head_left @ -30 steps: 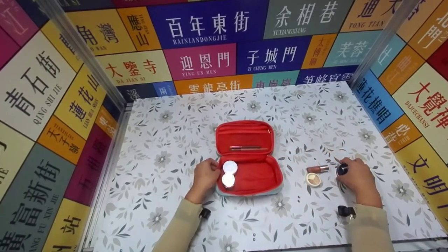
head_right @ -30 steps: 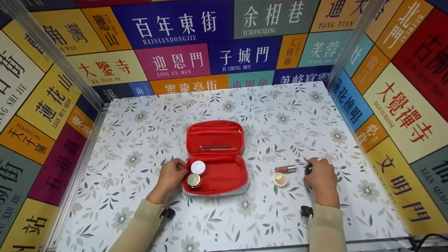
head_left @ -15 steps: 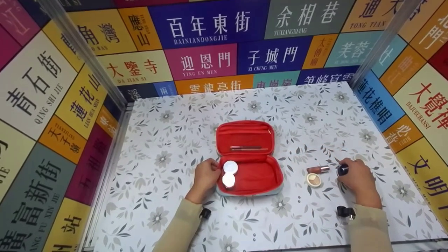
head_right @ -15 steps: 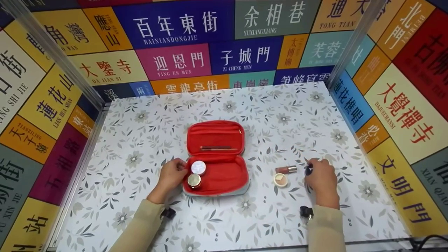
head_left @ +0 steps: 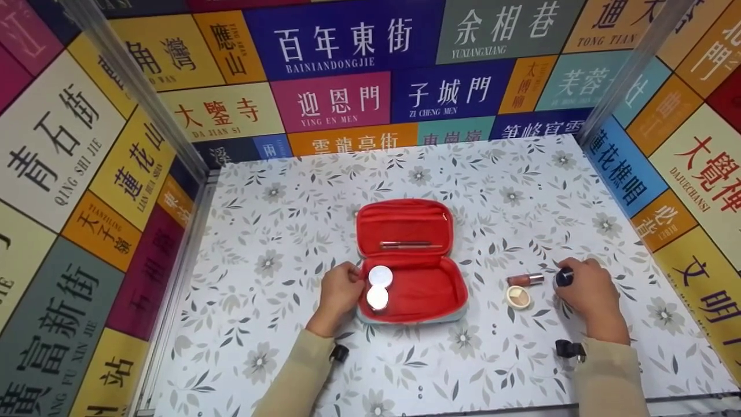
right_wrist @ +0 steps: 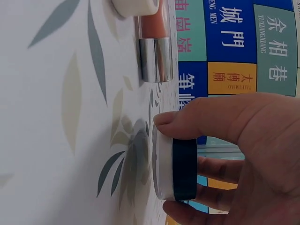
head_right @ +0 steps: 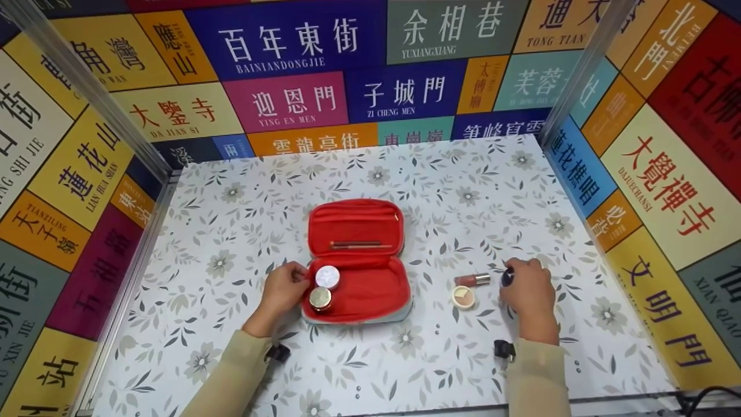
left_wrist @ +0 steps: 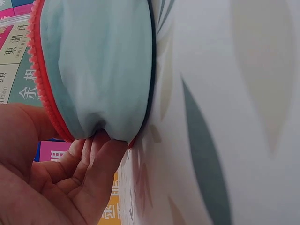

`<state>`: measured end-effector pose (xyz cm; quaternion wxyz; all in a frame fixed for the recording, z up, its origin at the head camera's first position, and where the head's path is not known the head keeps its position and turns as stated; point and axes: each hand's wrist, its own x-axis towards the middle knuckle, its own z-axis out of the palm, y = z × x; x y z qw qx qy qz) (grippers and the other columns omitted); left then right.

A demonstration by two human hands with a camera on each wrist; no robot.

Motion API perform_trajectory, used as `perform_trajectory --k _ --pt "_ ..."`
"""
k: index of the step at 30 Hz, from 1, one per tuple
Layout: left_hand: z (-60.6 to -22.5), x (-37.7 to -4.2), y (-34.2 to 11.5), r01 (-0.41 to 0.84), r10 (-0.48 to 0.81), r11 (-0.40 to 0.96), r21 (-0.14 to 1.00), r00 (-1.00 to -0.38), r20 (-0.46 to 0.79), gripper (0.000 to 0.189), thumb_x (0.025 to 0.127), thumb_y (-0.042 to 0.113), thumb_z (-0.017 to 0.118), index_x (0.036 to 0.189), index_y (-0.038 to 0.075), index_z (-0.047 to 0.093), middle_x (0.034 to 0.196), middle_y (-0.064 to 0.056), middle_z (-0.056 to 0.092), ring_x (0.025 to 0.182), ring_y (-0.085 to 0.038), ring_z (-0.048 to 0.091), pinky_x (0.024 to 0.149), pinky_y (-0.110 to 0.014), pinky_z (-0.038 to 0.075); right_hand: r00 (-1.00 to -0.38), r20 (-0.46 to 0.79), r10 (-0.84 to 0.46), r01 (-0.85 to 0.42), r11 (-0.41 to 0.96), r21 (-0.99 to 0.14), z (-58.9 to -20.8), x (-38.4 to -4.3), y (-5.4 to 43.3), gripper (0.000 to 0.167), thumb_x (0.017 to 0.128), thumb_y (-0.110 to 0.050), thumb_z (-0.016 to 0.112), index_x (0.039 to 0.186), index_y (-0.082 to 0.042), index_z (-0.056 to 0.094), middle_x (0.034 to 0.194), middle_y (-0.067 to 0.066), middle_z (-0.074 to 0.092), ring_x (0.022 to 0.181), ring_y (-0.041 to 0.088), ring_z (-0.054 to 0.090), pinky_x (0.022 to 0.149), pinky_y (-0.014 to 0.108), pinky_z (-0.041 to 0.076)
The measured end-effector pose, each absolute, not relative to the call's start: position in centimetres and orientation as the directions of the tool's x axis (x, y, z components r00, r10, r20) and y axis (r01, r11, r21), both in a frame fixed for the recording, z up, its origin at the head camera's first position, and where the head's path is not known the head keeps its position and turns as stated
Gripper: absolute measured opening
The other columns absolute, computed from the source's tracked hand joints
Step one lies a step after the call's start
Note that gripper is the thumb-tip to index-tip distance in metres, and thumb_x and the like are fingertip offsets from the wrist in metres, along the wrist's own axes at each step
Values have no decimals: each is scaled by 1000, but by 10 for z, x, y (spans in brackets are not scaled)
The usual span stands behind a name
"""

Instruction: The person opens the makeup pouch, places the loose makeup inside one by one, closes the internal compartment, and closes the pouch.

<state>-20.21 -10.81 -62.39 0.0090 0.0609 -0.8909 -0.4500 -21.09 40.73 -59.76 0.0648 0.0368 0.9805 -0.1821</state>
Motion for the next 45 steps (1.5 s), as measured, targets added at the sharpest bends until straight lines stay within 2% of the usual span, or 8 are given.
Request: perform_trajectory --k 11,19,23,27,31,34,38,45 --pt "-626 -201 -109 -88 -114 589 803 -993 -25 5 83 8 69 87 9 72 78 -4 73 71 -13 62 66 -31 52 -982 -171 81 135 932 -337 -591 -213 392 60 89 -18 76 144 -3 57 140 41 44 122 63 48 91 80 43" --pt "-628 -202 -109 -91 -117 586 805 -993 -27 5 83 9 69 87 9 72 78 -3 72 72 -13 62 66 -30 52 -998 -66 4 26 936 -351 -589 -215 380 56 85 -15 78 137 0 62 129 42 51 112 65 53 88 75 47" --pt "-629 -202 -109 -94 -115 595 798 -993 -32 6 84 9 69 88 9 72 78 -3 72 73 -13 63 66 -31 53 -998 -59 -8 15 929 -371 -585 -215 369 57 86 -15 78 139 0 62 133 43 50 114 65 52 90 74 47" --pt "-629 -203 -109 -104 -116 598 795 -992 -42 6 85 9 68 89 9 72 80 -3 72 74 -14 63 68 -31 53 -997 -78 -16 16 916 -401 -581 -215 356 66 89 -30 84 143 0 60 138 42 48 120 64 49 93 73 46" --pt "-628 -203 -109 -107 -116 598 794 -992 -45 5 86 9 69 89 9 72 79 -3 72 73 -14 63 66 -30 53 -996 -90 -26 15 906 -423 -575 -217 344 80 84 -43 89 145 -1 59 139 39 48 123 62 48 97 73 44" --pt "-626 -203 -108 -100 -112 599 794 -993 -41 5 86 9 68 90 8 72 78 -3 72 71 -14 63 63 -30 51 -996 -75 -45 -9 904 -427 -571 -222 335 76 82 -35 91 144 -3 60 138 36 50 122 60 50 98 72 45" --pt "-626 -203 -107 -99 -110 595 797 -993 -41 5 86 9 68 89 8 72 77 -3 72 70 -13 62 62 -28 50 -996 -43 -78 -53 907 -419 -564 -227 324 64 84 -20 83 142 -5 62 136 34 52 121 59 50 93 73 48" --pt "-628 -203 -108 -83 -109 607 790 -994 -21 5 85 9 68 88 9 72 76 -2 72 70 -13 62 64 -31 51 -993 1 -119 -109 905 -412 -555 -234 302 54 89 -15 74 141 -5 63 135 32 53 120 56 51 92 71 50"
